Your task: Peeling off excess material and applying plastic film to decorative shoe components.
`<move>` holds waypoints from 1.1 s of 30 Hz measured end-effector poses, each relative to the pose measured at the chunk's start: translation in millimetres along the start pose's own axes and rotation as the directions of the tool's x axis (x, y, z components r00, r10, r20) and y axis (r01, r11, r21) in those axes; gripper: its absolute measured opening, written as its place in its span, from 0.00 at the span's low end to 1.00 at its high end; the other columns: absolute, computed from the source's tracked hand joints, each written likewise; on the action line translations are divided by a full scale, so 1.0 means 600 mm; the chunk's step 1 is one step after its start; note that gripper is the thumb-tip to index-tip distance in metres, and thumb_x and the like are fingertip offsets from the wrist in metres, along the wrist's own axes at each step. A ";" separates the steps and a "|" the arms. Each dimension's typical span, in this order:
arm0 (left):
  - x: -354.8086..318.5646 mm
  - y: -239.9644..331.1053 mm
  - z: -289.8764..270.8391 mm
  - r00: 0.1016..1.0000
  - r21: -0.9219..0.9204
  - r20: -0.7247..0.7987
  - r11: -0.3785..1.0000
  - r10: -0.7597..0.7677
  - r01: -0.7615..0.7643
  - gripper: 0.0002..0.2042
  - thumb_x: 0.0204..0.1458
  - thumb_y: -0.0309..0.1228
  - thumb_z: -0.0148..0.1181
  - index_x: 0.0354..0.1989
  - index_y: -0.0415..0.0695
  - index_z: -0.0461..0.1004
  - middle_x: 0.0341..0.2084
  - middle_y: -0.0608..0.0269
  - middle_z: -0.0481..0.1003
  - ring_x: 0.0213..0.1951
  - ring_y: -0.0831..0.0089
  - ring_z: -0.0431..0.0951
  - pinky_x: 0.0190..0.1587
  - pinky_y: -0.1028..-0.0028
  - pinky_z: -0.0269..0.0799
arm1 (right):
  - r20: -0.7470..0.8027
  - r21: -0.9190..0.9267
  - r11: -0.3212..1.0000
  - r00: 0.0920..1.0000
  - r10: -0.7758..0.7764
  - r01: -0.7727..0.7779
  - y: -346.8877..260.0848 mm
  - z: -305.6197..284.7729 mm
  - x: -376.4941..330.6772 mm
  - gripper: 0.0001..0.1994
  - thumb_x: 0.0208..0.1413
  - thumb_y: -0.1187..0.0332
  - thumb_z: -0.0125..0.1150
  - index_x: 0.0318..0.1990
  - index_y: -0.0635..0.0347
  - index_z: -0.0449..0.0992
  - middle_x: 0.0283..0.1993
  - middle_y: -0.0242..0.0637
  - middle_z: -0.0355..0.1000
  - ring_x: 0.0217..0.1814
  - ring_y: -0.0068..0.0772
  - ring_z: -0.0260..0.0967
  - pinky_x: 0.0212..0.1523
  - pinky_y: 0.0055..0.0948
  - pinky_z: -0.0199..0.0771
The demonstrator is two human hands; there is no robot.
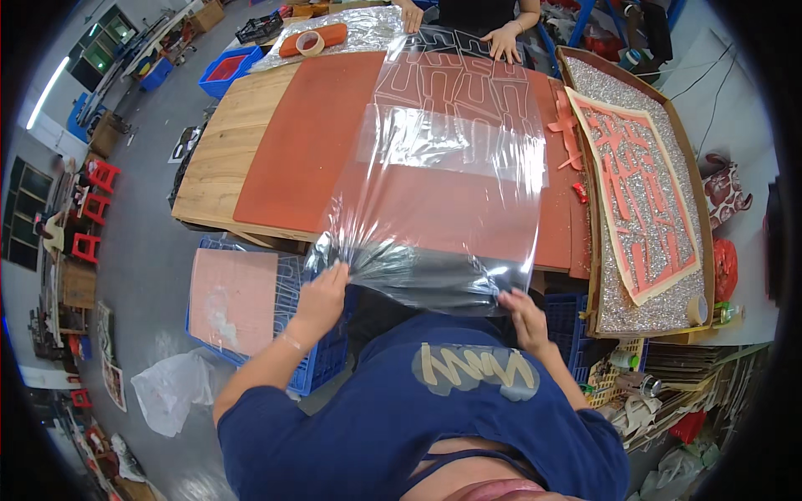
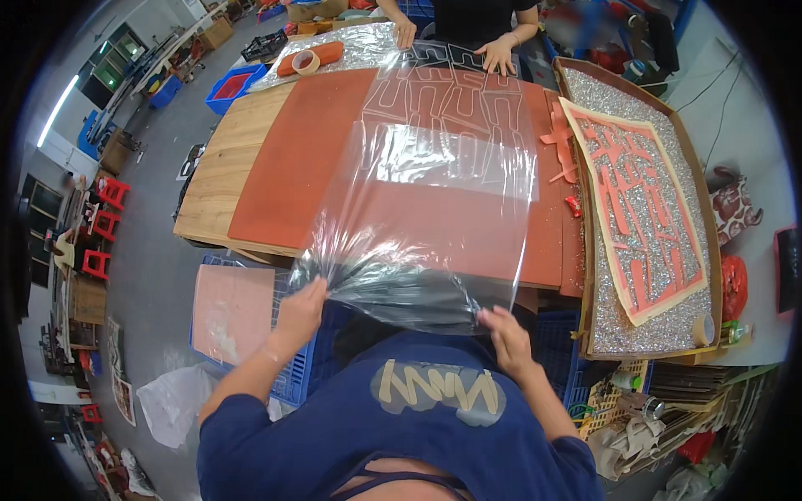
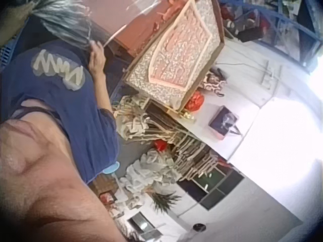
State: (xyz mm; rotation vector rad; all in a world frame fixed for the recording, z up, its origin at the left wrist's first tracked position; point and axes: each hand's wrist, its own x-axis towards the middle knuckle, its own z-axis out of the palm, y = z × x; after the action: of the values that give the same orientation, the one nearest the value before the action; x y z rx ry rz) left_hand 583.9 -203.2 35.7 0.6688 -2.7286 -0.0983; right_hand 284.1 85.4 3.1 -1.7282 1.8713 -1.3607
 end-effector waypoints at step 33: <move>0.136 0.247 -0.122 0.961 -0.226 0.019 0.937 0.277 -0.266 0.19 0.50 0.26 0.57 0.53 0.39 0.69 0.43 0.44 0.74 0.43 0.55 0.78 0.48 0.65 0.74 | 0.113 -0.528 0.849 0.991 0.078 -0.006 0.340 -0.230 0.409 0.40 0.46 0.73 0.61 0.68 0.50 0.50 0.72 0.47 0.43 0.74 0.53 0.38 0.71 0.51 0.36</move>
State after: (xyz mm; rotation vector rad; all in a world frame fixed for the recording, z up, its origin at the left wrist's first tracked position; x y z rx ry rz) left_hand 475.0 -108.1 150.3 0.2260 -2.7718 -0.3518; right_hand -11.1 -97.9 19.3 -1.9355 2.3372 -0.7208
